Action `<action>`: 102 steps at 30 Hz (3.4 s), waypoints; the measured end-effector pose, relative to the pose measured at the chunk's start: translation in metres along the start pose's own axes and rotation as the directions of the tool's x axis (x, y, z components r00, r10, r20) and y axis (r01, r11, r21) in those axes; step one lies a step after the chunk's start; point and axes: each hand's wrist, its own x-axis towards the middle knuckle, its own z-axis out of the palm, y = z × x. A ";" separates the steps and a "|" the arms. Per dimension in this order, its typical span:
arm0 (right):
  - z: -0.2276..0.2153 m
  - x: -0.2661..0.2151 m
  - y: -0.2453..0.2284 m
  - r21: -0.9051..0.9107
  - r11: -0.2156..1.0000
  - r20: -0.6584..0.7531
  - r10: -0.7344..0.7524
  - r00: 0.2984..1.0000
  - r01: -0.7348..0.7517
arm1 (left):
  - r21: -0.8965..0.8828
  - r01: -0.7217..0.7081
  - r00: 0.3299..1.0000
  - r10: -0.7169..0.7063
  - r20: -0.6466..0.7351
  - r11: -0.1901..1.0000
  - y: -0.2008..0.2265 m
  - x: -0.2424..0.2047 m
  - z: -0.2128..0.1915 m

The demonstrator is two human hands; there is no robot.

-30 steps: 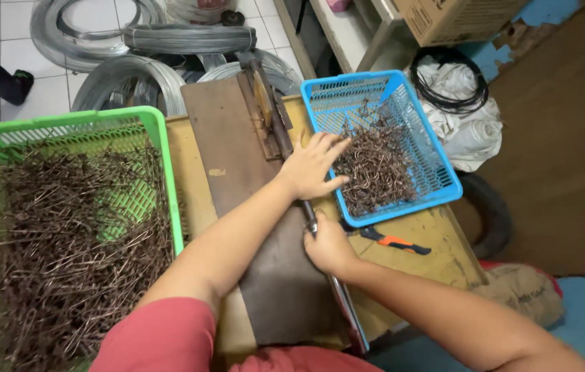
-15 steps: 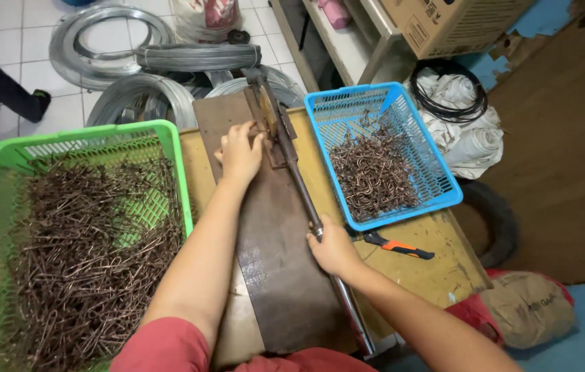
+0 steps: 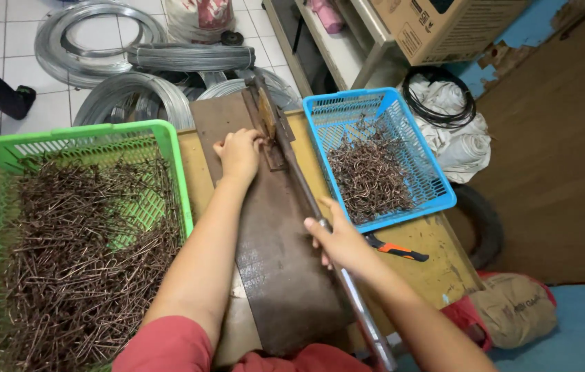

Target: Cutting small metal wires to length using a manual lever-operated cutting tool

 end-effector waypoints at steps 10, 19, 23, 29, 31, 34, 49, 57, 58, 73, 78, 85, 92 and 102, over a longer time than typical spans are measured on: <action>-0.040 -0.008 -0.061 0.008 1.000 0.111 -0.028 0.993 0.027 | -0.479 0.106 0.776 0.229 0.588 0.871 0.001 -0.011 -0.057; -0.006 0.024 0.035 -0.031 0.999 0.024 -0.009 1.000 0.010 | -0.671 0.487 0.507 0.445 0.738 0.558 -0.019 -0.013 -0.023; 0.007 0.038 0.066 -0.062 0.998 -0.047 -0.007 0.999 0.005 | -0.640 0.500 0.462 0.445 0.767 0.584 -0.027 -0.012 -0.012; 0.015 0.051 0.076 -0.279 0.960 -0.149 -0.036 0.988 -0.007 | -0.667 0.481 0.472 0.474 0.744 0.568 -0.015 -0.008 -0.033; 0.016 0.041 0.064 -0.322 0.946 -0.168 -0.023 0.985 -0.033 | -0.670 0.454 0.463 0.487 0.740 0.587 0.006 -0.022 -0.058; 0.016 0.069 0.094 -0.351 0.936 -0.184 -0.084 0.979 0.014 | -0.580 0.502 0.220 0.555 0.803 0.641 0.053 -0.052 -0.084; 0.011 0.037 0.051 -0.408 0.909 -0.161 -0.159 0.974 0.081 | -0.921 0.330 0.742 0.546 0.390 0.209 0.138 -0.118 0.017; 0.013 0.000 0.001 -0.301 0.929 -0.202 -0.285 0.937 0.217 | -0.875 0.043 0.904 0.354 0.240 0.482 0.128 -0.112 0.015; 0.017 -0.007 0.007 -0.311 0.921 -0.160 -0.294 0.942 0.234 | -0.870 0.055 0.920 0.314 0.235 0.489 0.119 -0.116 -0.009; 0.010 0.052 0.081 -0.292 0.954 -0.172 -0.129 0.976 0.075 | -0.190 0.367 0.906 -0.304 0.295 0.911 -0.191 -0.133 -0.203; 0.010 0.050 0.074 -0.265 0.964 -0.194 -0.083 0.978 0.030 | 0.080 0.153 0.681 -0.164 0.714 0.985 -0.183 -0.137 -0.171; 0.011 0.051 0.076 -0.273 0.962 -0.209 -0.057 0.976 -0.002 | 0.056 0.169 0.747 -0.164 0.644 0.984 -0.190 -0.133 -0.158; 0.009 0.053 0.079 -0.268 0.963 -0.192 -0.084 0.978 0.030 | -0.134 0.255 0.856 -0.159 0.491 0.958 -0.147 -0.141 -0.255; 0.009 0.057 0.087 -0.252 0.966 -0.196 -0.107 0.975 0.055 | -0.475 0.202 0.967 -0.097 0.237 0.856 -0.154 -0.131 -0.236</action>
